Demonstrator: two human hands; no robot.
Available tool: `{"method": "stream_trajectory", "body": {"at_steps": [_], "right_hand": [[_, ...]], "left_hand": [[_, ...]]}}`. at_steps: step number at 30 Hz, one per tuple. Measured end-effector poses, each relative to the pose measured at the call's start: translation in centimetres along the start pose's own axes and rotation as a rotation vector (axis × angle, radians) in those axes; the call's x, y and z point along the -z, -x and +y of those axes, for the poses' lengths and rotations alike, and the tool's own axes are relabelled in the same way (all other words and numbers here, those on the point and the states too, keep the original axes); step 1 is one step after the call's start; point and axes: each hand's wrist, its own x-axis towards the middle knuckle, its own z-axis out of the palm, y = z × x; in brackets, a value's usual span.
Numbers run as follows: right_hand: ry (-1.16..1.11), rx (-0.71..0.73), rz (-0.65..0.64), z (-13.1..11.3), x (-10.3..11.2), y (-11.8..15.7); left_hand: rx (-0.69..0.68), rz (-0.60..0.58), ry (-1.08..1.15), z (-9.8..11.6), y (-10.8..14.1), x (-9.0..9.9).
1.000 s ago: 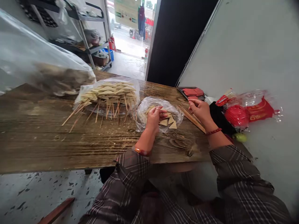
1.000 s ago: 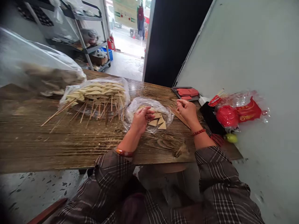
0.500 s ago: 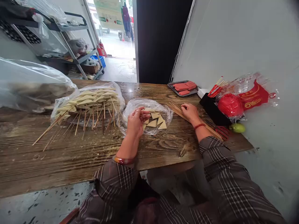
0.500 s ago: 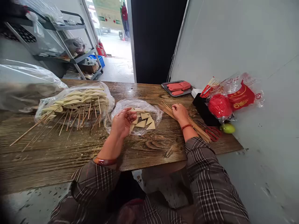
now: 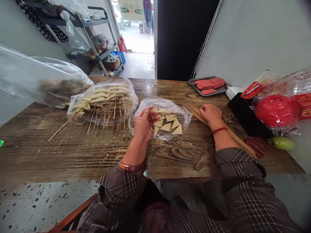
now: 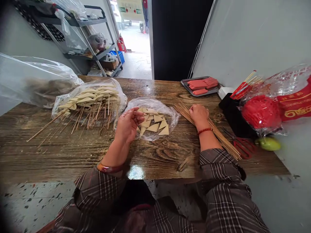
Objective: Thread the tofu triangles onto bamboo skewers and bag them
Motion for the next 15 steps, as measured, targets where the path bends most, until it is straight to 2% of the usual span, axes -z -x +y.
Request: {"method": "stream_trajectory", "body": {"at_steps": [4,8,12,15], "right_hand": [[-0.045,0.036,-0.073,0.1,0.8,0.0],[-0.008,0.041,-0.057,-0.4,0.7,0.4],[-0.019,0.059,0.042,-0.5,0.1,0.8],[-0.153,0.073,0.234,-0.6,0.3,0.9]], "left_hand": [[-0.083,0.026,-0.093,0.0,-0.1,0.1],[-0.19,0.052,-0.198,-0.2,-0.2,0.3],[-0.247,0.055,-0.328,-0.7,-0.5,0.6],[-0.327,0.024,-0.508,-1.3,-0.8,1.1]]}}
